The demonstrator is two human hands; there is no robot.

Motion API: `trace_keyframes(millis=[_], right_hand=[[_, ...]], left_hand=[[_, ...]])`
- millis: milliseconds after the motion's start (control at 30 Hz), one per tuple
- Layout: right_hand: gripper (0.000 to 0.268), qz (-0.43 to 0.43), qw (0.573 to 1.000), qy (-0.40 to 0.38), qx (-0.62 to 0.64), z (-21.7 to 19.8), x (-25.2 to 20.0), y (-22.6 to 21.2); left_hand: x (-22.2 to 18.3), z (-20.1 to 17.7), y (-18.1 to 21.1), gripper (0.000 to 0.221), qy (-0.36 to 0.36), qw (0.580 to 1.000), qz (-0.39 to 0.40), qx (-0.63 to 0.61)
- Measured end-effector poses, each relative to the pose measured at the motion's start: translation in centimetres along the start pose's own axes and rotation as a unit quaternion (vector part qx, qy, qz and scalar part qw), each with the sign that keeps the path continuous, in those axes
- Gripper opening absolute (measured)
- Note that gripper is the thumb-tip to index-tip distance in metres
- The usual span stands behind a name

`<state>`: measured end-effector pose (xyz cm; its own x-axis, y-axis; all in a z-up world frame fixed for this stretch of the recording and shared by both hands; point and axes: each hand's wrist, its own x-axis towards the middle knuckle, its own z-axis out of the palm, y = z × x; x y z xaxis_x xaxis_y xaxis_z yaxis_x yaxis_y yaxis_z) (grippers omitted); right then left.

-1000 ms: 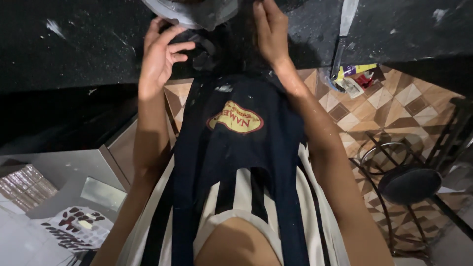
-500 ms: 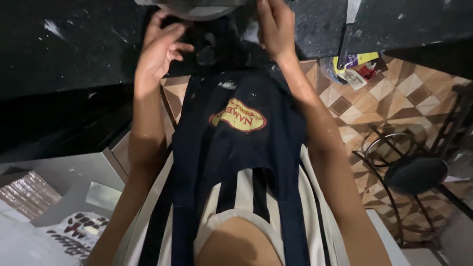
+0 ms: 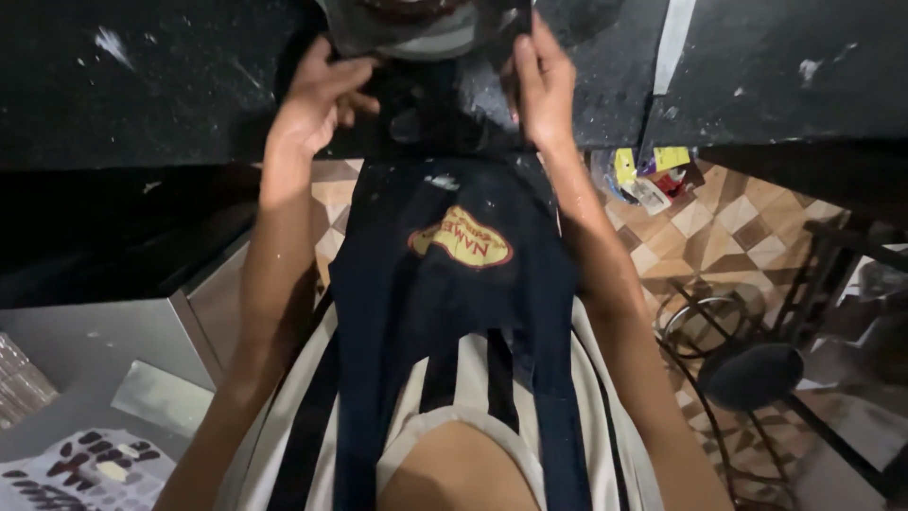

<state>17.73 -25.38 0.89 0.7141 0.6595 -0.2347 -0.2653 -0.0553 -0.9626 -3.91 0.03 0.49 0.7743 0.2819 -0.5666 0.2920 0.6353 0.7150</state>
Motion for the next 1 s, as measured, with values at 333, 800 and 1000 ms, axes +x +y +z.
trace_keyframes(millis=[333, 800, 1000], right_hand=[[0.025, 0.002, 0.999, 0.027, 0.018, -0.2, 0.2, -0.4], [0.028, -0.036, 0.998, 0.032, -0.045, 0.2, 0.0, -0.6], [0.027, -0.030, 0.999, 0.035, 0.000, 0.3, 0.2, 0.2]], left_hand=[[0.7, -0.2, -0.8, 0.071, -0.006, 0.999, 0.046, -0.006], [0.0, 0.7, -0.9, 0.074, -0.020, 0.999, 0.051, 0.006], [0.3, 0.2, -0.9, 0.075, -0.034, 0.998, 0.047, -0.016]])
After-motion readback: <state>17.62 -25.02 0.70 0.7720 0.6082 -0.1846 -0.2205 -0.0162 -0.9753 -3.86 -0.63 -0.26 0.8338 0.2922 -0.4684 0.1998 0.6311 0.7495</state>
